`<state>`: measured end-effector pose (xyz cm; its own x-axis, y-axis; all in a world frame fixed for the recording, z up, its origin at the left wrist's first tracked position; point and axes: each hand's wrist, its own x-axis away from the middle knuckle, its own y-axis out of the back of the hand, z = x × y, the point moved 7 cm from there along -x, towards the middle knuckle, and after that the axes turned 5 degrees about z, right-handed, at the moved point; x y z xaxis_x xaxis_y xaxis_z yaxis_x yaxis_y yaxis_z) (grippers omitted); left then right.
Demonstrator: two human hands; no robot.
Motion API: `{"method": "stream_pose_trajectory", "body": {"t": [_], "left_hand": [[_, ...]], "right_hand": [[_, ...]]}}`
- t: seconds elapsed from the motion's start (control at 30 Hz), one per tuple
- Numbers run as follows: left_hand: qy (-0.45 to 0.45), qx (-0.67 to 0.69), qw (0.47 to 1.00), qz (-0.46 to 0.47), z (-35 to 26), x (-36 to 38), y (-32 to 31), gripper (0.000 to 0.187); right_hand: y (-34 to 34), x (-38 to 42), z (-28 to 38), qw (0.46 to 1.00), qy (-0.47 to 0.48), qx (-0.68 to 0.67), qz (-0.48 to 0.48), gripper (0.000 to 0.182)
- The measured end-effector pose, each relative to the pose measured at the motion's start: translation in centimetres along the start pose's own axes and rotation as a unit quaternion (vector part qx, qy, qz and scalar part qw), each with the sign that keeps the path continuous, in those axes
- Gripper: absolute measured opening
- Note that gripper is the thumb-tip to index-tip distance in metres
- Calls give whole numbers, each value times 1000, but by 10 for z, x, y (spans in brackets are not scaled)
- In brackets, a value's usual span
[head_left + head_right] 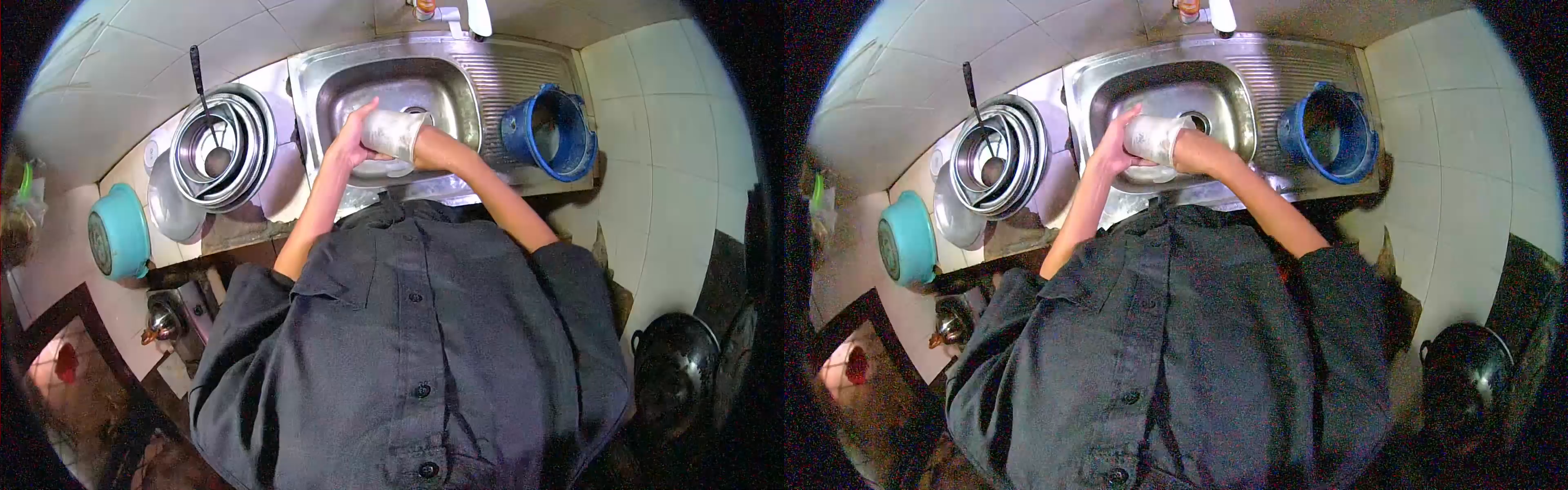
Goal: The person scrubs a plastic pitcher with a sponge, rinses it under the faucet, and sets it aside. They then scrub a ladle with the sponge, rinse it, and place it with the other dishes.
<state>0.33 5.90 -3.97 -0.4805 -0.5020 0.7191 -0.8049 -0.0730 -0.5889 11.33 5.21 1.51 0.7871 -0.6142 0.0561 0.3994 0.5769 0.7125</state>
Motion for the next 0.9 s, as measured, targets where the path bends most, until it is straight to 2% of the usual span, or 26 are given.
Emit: {"method": "stream_pose_trajectory", "body": {"t": [0.03,0.07,0.1,0.13,0.17,0.2,0.23,0.27,0.3,0.33,0.37,0.4,0.43,0.47,0.5,0.53,0.57,0.6,0.63,0.67,0.7,0.73,0.77,0.8,0.87,0.9], "left_hand": [[-33,-59,998,7,-8,7,-1,64],[-64,-119,991,13,-15,13,-2,65],[-67,-117,991,10,-17,14,6,65],[-61,-121,989,55,-17,11,10,65],[-53,-125,985,103,-17,7,13,64],[-37,-113,985,123,-16,3,18,63],[-32,-113,985,123,-11,-2,20,63],[-103,-123,980,116,-18,-7,19,60],[-175,-131,970,108,-26,-5,13,58],[-233,-75,962,121,-31,4,-2,51],[-232,-76,962,122,-30,-6,-2,51],[-284,-53,951,112,-38,-20,5,48],[-335,-29,936,103,-46,-26,7,45],[-336,-12,940,59,-45,-35,14,41],[-338,-12,939,61,-49,-39,15,41],[-234,11,969,72,-42,-50,16,41],[-128,35,988,83,-29,-58,16,41],[-40,19,999,9,-23,-42,6,46],[-39,19,999,9,-19,-44,4,46],[1,-8,1000,-5,-10,-43,6,46],[38,-36,998,-18,-5,-43,8,47],[64,-70,995,-31,3,-44,8,57],[64,-69,995,-32,6,-43,8,57],[64,-70,995,-14,7,-41,2,61],[38,-120,992,5,5,-35,-10,70],[37,-119,992,8,3,-33,-13,70]], "right_hand": [[5,-2,8,1000,6,1,4,49],[13,-5,18,999,36,9,-33,49],[22,-7,27,995,65,15,-71,49],[35,-8,39,984,113,37,-135,44],[36,-9,35,984,112,37,-137,44],[36,-12,13,981,56,-116,-142,41],[29,-12,-10,953,-1,-268,-144,39],[18,-8,-35,921,-89,-351,-139,39],[17,-9,-39,921,-89,-352,-141,39],[7,-8,-50,852,-131,-490,-132,41],[-6,-8,-58,761,-169,-615,-119,43],[-23,-7,-74,722,-227,-636,-150,42],[-18,-9,-67,723,-227,-635,-153,42],[-6,-13,-56,805,-201,-540,-137,42],[4,-17,-46,875,-172,-437,-118,42],[-12,-25,-61,906,-147,-396,-35,45],[-23,-23,-81,906,-148,-395,-34,45],[-33,-24,-83,942,-150,-297,48,45],[-31,-25,-64,961,-148,-194,130,46],[-7,-16,-33,982,-53,-178,22,44],[-4,-15,-28,982,-51,-178,22,44],[-5,-12,-21,989,-12,-137,49,47],[-4,-7,-12,992,26,-94,76,50],[0,0,-15,990,-51,-66,117,52],[-17,4,-53,993,-56,-27,99,50],[-10,2,-50,995,-58,10,82,49]]}}
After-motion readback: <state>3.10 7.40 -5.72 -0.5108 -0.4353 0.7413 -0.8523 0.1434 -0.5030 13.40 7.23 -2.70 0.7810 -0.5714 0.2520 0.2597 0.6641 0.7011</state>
